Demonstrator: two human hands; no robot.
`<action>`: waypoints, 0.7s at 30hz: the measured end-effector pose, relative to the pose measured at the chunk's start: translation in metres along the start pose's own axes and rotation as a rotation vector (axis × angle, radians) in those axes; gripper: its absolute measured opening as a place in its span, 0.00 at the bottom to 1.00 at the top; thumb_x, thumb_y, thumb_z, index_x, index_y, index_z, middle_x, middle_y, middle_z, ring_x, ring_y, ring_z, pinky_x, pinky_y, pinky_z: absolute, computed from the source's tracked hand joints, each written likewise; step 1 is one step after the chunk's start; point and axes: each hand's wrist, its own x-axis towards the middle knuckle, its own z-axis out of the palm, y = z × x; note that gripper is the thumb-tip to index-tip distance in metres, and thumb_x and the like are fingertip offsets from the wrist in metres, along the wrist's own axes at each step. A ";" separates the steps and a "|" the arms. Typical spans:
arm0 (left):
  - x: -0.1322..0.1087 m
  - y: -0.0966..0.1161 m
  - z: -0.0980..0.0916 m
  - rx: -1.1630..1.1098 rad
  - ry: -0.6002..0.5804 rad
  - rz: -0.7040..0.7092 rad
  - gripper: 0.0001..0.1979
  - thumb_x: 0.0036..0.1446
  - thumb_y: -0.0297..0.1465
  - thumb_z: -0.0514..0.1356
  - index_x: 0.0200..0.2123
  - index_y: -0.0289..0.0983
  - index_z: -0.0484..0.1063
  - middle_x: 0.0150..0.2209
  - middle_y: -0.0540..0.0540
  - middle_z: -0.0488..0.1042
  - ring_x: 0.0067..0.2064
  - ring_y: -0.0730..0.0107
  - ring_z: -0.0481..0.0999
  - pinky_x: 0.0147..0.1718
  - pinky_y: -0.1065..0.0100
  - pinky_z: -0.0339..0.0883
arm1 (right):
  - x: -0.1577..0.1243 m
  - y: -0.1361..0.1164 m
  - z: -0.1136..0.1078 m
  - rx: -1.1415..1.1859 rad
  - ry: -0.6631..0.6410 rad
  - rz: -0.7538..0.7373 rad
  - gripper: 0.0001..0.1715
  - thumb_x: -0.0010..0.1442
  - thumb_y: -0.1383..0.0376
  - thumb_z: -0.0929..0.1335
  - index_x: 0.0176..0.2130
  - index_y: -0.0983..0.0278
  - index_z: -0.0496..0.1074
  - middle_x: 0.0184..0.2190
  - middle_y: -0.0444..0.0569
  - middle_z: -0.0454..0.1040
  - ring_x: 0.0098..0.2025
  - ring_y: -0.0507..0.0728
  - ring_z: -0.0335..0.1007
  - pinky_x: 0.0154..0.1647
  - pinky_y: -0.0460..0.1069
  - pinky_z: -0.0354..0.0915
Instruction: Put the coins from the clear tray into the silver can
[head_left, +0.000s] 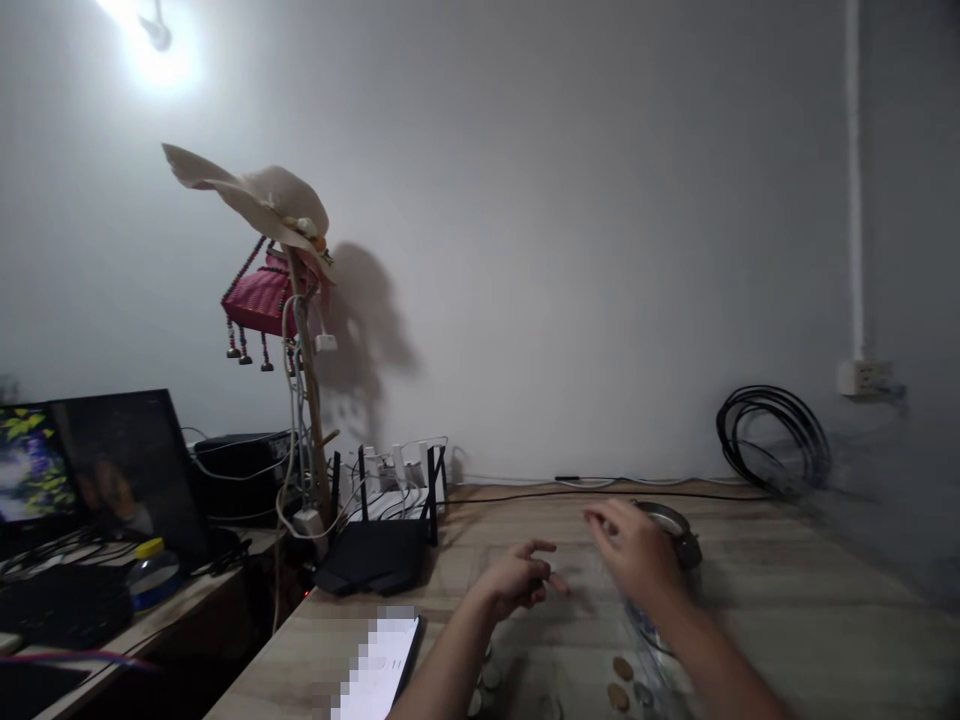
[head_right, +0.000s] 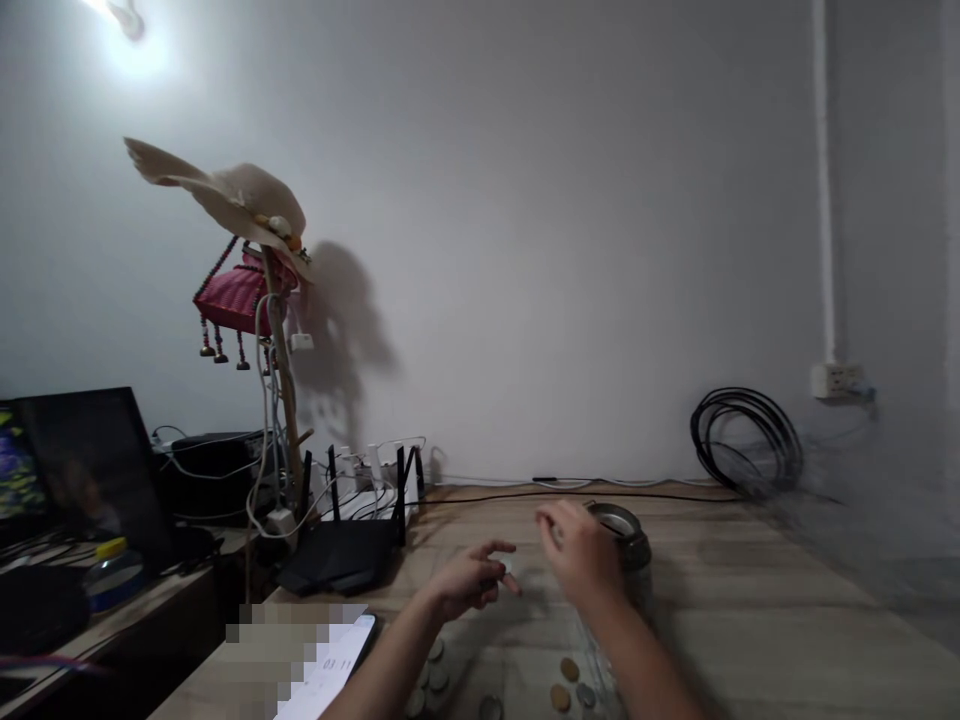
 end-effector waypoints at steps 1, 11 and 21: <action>0.000 0.000 0.001 0.011 0.004 0.020 0.24 0.41 0.31 0.53 0.46 0.37 0.56 0.25 0.50 0.69 0.15 0.85 0.58 0.15 0.78 0.41 | -0.005 -0.007 0.010 0.049 -0.100 -0.002 0.14 0.54 0.64 0.57 0.33 0.61 0.69 0.31 0.48 0.71 0.33 0.54 0.65 0.33 0.48 0.57; 0.000 -0.002 0.002 -0.011 -0.084 0.083 0.24 0.43 0.32 0.56 0.46 0.36 0.58 0.22 0.53 0.65 0.14 0.86 0.55 0.15 0.78 0.40 | -0.019 -0.004 0.056 0.188 -0.383 0.132 0.07 0.45 0.67 0.62 0.26 0.62 0.70 0.20 0.44 0.70 0.22 0.52 0.64 0.21 0.45 0.54; 0.002 0.004 -0.005 -0.353 0.100 -0.143 0.22 0.39 0.22 0.51 0.43 0.31 0.59 0.27 0.45 0.69 0.18 0.84 0.59 0.16 0.79 0.39 | 0.010 0.036 -0.028 -0.295 0.225 0.229 0.10 0.49 0.62 0.60 0.27 0.59 0.70 0.28 0.46 0.71 0.35 0.55 0.61 0.30 0.47 0.53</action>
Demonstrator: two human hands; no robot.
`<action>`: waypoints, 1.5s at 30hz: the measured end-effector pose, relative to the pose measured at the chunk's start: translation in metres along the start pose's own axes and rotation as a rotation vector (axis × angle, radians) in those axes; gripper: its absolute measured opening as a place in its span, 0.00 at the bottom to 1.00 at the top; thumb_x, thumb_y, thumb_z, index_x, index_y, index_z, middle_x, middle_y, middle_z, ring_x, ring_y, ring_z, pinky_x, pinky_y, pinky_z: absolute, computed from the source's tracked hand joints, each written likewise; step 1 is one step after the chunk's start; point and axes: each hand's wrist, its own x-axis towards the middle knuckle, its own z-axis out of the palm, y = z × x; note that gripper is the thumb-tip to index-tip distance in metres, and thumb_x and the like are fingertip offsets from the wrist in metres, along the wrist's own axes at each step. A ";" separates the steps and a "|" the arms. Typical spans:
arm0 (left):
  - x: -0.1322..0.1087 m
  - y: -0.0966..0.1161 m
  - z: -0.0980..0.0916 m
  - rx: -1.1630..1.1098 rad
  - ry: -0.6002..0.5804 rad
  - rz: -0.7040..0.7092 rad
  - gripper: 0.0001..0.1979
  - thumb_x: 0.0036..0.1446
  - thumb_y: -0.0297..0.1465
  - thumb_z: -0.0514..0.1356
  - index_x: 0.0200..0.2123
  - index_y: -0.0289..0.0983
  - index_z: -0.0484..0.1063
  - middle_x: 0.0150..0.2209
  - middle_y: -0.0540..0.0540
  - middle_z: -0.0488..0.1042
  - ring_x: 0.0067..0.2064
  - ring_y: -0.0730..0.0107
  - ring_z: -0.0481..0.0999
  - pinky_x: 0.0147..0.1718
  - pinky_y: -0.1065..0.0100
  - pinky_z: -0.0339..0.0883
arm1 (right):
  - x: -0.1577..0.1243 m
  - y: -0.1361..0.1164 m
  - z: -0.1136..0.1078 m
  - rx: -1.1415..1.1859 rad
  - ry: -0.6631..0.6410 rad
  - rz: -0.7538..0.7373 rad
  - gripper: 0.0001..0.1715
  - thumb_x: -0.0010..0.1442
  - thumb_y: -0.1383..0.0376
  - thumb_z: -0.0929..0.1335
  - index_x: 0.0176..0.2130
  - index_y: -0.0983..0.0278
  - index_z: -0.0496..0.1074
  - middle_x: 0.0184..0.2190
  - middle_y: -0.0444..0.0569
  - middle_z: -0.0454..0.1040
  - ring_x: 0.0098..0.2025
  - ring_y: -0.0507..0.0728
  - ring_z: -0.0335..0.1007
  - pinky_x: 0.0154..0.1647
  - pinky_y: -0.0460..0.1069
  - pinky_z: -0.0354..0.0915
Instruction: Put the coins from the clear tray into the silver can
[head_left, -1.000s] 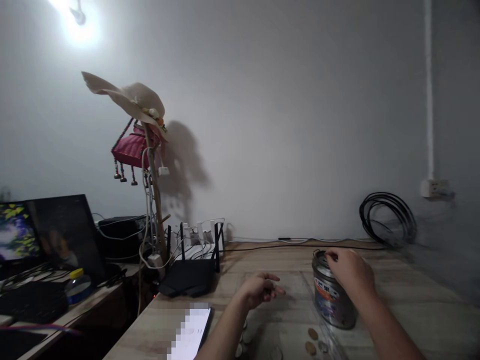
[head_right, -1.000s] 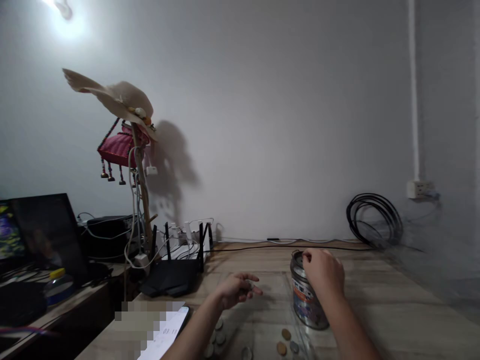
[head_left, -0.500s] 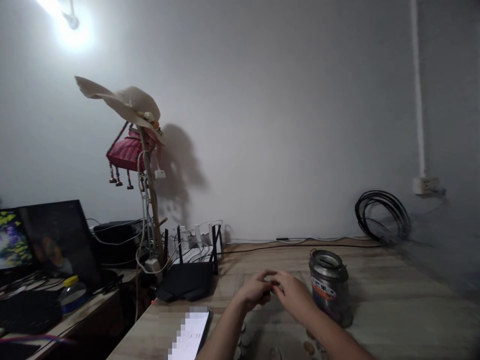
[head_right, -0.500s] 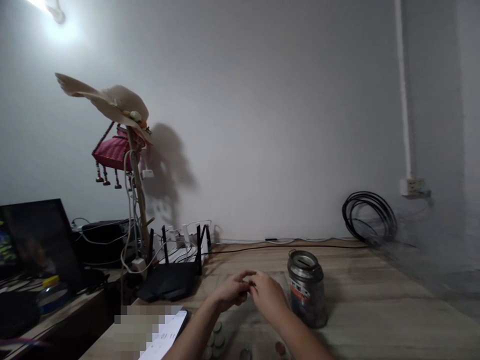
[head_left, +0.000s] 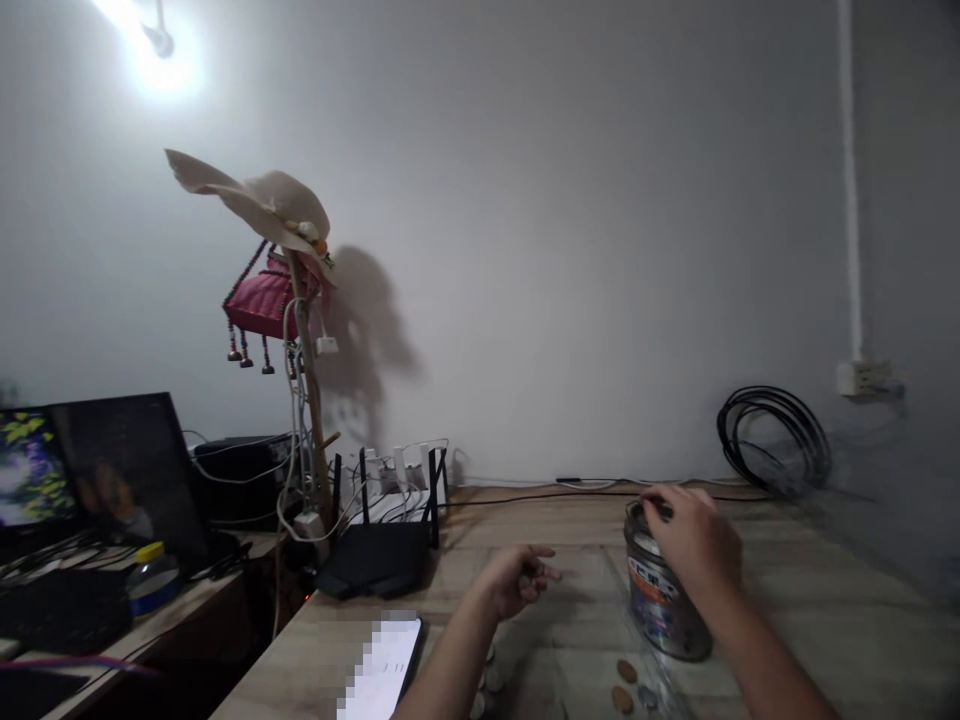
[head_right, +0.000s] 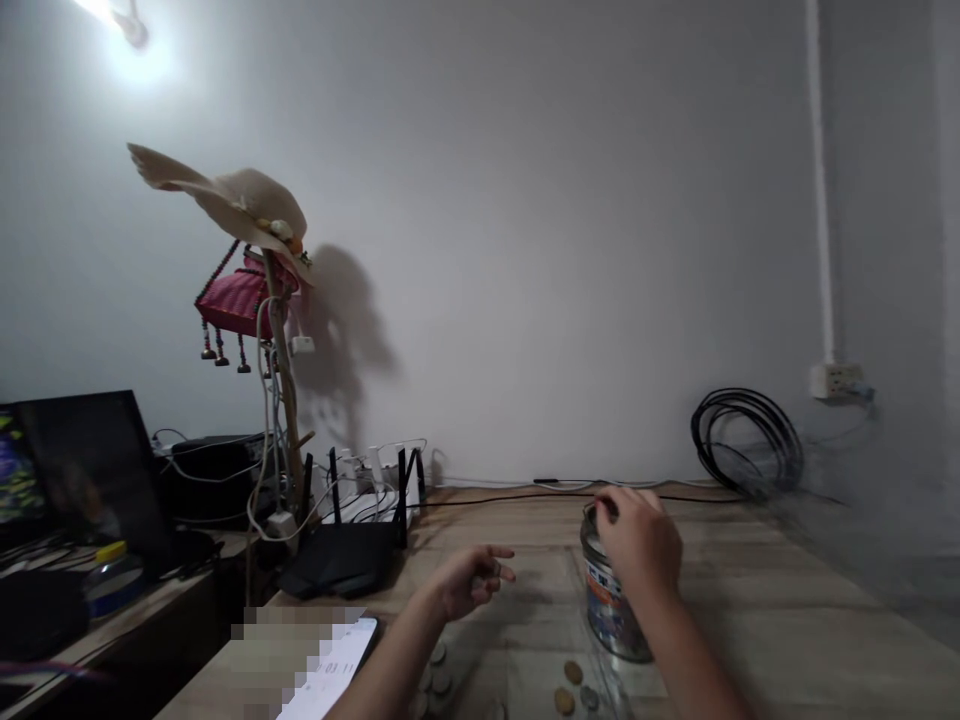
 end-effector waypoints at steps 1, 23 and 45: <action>0.000 0.000 0.000 -0.014 0.003 -0.007 0.23 0.38 0.22 0.51 0.43 0.30 0.59 0.29 0.43 0.70 0.18 0.84 0.60 0.16 0.79 0.40 | 0.003 0.008 0.000 -0.045 -0.005 0.028 0.10 0.48 0.62 0.61 0.26 0.59 0.71 0.27 0.47 0.71 0.35 0.56 0.61 0.30 0.48 0.53; 0.002 -0.005 0.000 0.271 -0.134 0.199 0.25 0.47 0.40 0.54 0.47 0.34 0.59 0.16 0.55 0.63 0.12 0.87 0.48 0.15 0.76 0.35 | -0.045 -0.052 0.047 0.462 -0.529 -0.212 0.14 0.51 0.60 0.60 0.32 0.62 0.71 0.28 0.47 0.71 0.28 0.52 0.63 0.29 0.46 0.56; -0.002 0.001 0.003 -0.002 -0.219 -0.116 0.15 0.51 0.41 0.48 0.30 0.34 0.64 0.19 0.51 0.62 0.14 0.86 0.49 0.15 0.78 0.30 | -0.044 -0.052 0.053 0.596 -0.453 -0.054 0.14 0.50 0.62 0.60 0.26 0.64 0.73 0.24 0.48 0.71 0.28 0.53 0.63 0.29 0.46 0.57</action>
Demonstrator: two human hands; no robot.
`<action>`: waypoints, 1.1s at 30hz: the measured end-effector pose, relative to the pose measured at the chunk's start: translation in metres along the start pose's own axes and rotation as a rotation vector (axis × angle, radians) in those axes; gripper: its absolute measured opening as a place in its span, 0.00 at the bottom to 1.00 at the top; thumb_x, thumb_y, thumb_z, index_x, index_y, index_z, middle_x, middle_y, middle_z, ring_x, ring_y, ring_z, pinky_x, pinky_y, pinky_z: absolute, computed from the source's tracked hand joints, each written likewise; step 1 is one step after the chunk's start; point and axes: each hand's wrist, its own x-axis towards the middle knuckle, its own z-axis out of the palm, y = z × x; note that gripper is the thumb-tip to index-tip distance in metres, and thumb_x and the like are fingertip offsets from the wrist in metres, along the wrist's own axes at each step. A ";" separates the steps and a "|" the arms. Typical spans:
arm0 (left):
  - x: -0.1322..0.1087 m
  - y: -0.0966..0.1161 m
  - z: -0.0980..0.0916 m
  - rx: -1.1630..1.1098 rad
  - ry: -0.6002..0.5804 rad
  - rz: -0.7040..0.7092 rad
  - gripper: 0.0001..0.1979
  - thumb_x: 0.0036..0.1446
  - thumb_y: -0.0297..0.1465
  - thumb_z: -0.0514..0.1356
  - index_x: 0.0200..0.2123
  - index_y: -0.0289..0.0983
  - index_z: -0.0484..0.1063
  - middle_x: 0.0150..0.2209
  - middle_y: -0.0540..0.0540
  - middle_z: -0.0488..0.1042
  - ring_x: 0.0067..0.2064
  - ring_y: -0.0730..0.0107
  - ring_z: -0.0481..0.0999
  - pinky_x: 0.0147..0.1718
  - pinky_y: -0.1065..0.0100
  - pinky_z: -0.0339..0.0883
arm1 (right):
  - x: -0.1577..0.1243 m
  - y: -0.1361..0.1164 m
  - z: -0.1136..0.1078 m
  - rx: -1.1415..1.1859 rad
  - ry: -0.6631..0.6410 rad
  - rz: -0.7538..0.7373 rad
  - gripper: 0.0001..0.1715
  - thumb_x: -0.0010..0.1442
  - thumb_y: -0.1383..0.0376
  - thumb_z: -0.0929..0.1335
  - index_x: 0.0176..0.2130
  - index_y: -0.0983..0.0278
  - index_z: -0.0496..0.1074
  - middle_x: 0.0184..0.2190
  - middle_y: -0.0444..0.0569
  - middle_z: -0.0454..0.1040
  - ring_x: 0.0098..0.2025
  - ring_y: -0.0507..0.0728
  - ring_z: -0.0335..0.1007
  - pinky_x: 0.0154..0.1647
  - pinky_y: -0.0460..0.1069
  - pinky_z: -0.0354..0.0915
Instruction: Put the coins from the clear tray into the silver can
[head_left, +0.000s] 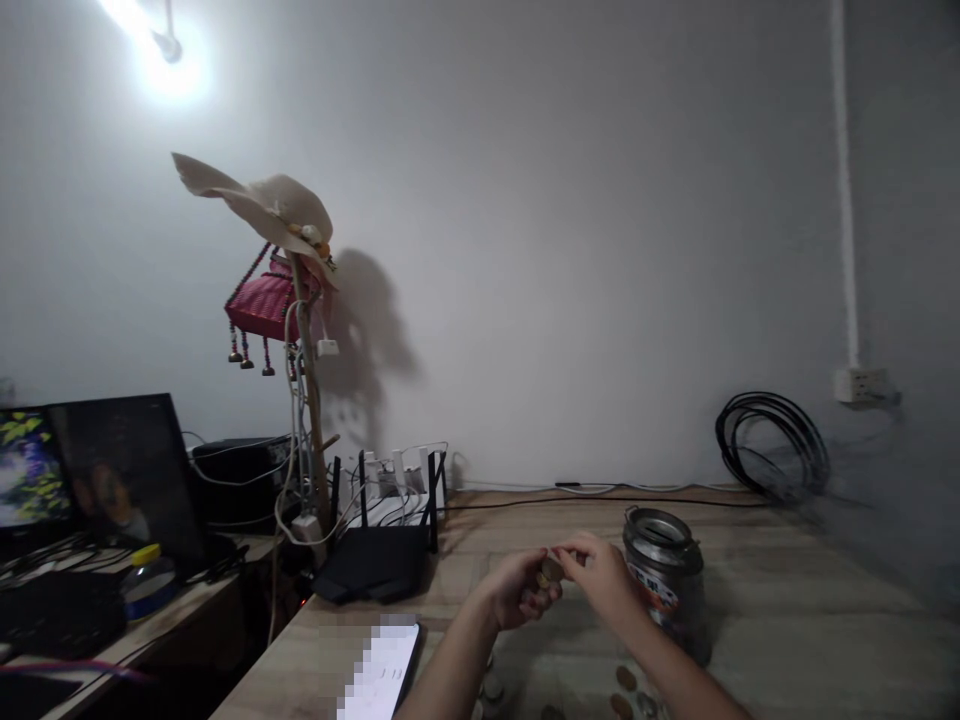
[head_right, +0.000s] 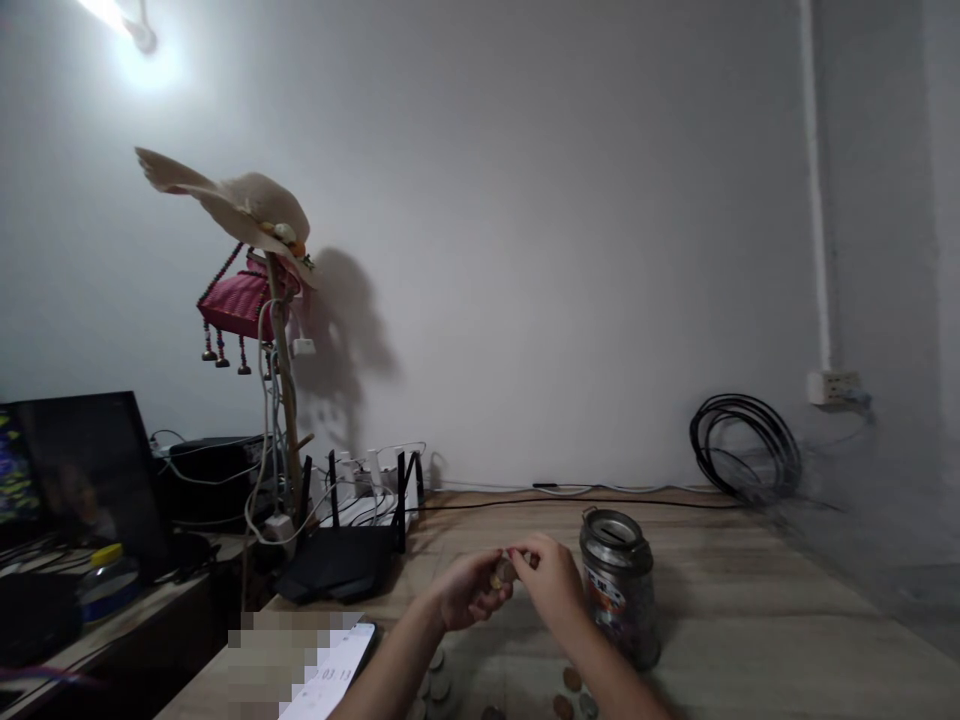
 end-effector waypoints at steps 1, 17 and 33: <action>-0.001 0.000 0.000 0.002 -0.001 0.000 0.14 0.50 0.38 0.48 0.31 0.32 0.65 0.19 0.51 0.61 0.14 0.86 0.49 0.15 0.78 0.30 | 0.002 0.000 -0.006 -0.031 0.043 -0.014 0.15 0.50 0.62 0.60 0.26 0.64 0.72 0.24 0.48 0.71 0.28 0.53 0.63 0.29 0.46 0.57; -0.003 -0.004 0.005 0.213 0.053 0.177 0.14 0.46 0.38 0.53 0.31 0.33 0.65 0.20 0.51 0.64 0.14 0.87 0.50 0.16 0.75 0.32 | -0.004 -0.008 -0.007 -0.160 -0.152 0.016 0.09 0.46 0.65 0.61 0.25 0.62 0.71 0.20 0.44 0.71 0.24 0.52 0.63 0.24 0.45 0.54; 0.007 -0.007 -0.002 0.409 0.273 0.333 0.15 0.43 0.40 0.55 0.26 0.34 0.59 0.21 0.47 0.72 0.11 0.85 0.53 0.14 0.76 0.37 | 0.012 0.027 -0.095 -0.685 0.244 0.259 0.13 0.45 0.60 0.61 0.28 0.56 0.74 0.27 0.49 0.73 0.31 0.57 0.65 0.26 0.49 0.52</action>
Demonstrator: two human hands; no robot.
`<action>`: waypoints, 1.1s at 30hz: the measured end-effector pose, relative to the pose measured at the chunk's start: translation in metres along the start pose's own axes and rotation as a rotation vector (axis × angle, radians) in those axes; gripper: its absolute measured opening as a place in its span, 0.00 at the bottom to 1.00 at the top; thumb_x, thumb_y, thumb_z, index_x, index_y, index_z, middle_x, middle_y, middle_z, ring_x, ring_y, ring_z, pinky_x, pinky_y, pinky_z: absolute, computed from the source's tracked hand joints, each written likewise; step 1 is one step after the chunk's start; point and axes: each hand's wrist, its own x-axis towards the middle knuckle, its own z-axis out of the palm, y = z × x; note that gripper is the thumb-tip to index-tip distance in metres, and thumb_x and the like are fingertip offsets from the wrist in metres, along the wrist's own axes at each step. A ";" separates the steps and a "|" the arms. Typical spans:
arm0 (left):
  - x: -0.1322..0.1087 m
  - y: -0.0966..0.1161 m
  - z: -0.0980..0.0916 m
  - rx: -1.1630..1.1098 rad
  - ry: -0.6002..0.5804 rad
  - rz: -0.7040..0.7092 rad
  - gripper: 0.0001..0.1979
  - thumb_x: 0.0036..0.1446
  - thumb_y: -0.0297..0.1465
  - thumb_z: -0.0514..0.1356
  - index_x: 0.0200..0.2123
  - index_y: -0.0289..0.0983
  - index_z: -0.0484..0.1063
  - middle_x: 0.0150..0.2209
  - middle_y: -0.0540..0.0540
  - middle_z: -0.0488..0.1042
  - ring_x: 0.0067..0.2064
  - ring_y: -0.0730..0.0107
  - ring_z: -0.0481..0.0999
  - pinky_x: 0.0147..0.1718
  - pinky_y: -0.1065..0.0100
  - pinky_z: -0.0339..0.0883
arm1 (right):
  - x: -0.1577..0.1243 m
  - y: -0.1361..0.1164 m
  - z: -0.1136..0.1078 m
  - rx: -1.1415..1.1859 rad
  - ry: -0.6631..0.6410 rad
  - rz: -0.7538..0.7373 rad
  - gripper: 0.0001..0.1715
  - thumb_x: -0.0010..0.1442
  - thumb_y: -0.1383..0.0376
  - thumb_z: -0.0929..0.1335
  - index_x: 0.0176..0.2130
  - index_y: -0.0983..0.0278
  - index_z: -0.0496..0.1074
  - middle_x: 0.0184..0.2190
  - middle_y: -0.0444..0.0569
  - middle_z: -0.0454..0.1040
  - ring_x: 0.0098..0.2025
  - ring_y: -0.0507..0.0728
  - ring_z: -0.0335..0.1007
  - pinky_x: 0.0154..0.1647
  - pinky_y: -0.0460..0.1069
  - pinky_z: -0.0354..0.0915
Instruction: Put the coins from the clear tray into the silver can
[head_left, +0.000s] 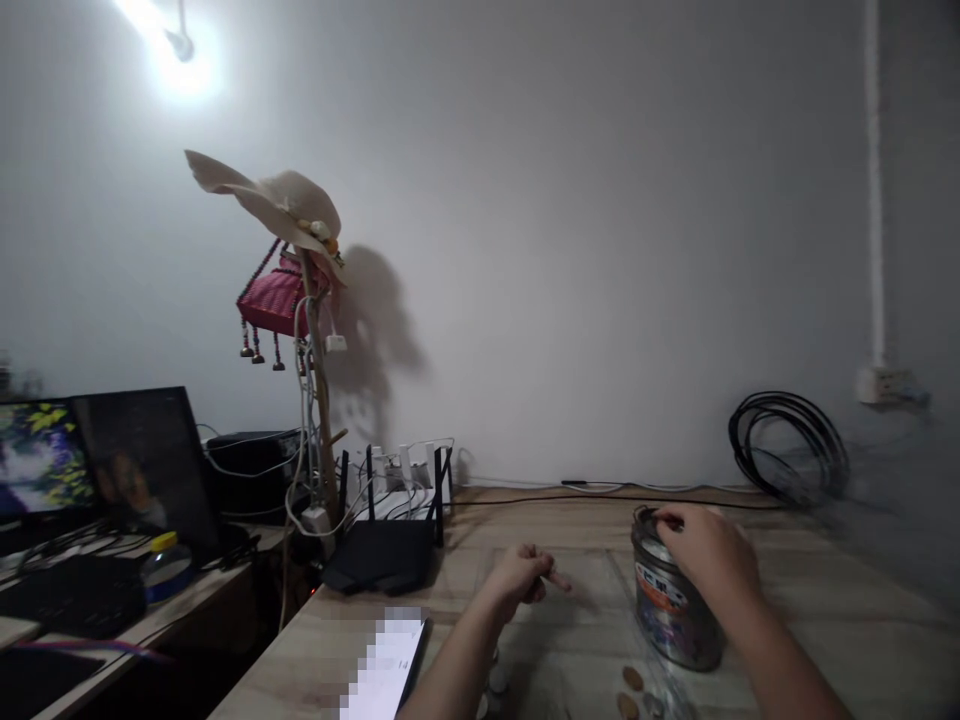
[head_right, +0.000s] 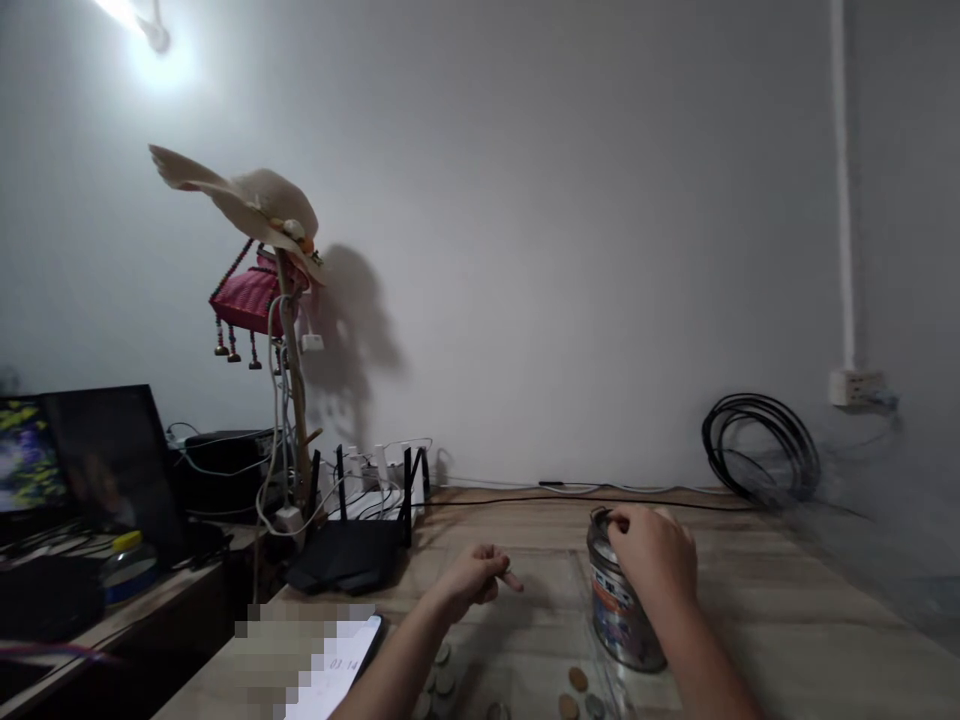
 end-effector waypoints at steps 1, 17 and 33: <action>0.000 0.000 0.000 0.012 0.010 0.020 0.15 0.42 0.41 0.56 0.25 0.34 0.58 0.20 0.48 0.71 0.11 0.85 0.52 0.14 0.76 0.37 | 0.000 0.001 0.001 -0.015 0.025 -0.009 0.13 0.45 0.60 0.61 0.28 0.56 0.74 0.27 0.49 0.73 0.32 0.58 0.65 0.28 0.50 0.52; -0.002 0.002 0.005 -0.015 -0.069 0.129 0.20 0.45 0.39 0.54 0.39 0.31 0.61 0.18 0.52 0.67 0.11 0.87 0.50 0.14 0.77 0.38 | -0.044 -0.069 0.030 0.371 -0.274 -0.261 0.15 0.52 0.57 0.59 0.30 0.61 0.71 0.23 0.46 0.72 0.25 0.52 0.65 0.25 0.45 0.53; -0.002 0.002 -0.002 -0.136 -0.103 -0.130 0.16 0.47 0.35 0.50 0.40 0.36 0.63 0.22 0.52 0.65 0.14 0.86 0.53 0.15 0.77 0.37 | -0.006 -0.016 0.004 0.209 0.273 -0.224 0.14 0.51 0.61 0.60 0.34 0.60 0.71 0.31 0.48 0.72 0.34 0.55 0.65 0.31 0.48 0.58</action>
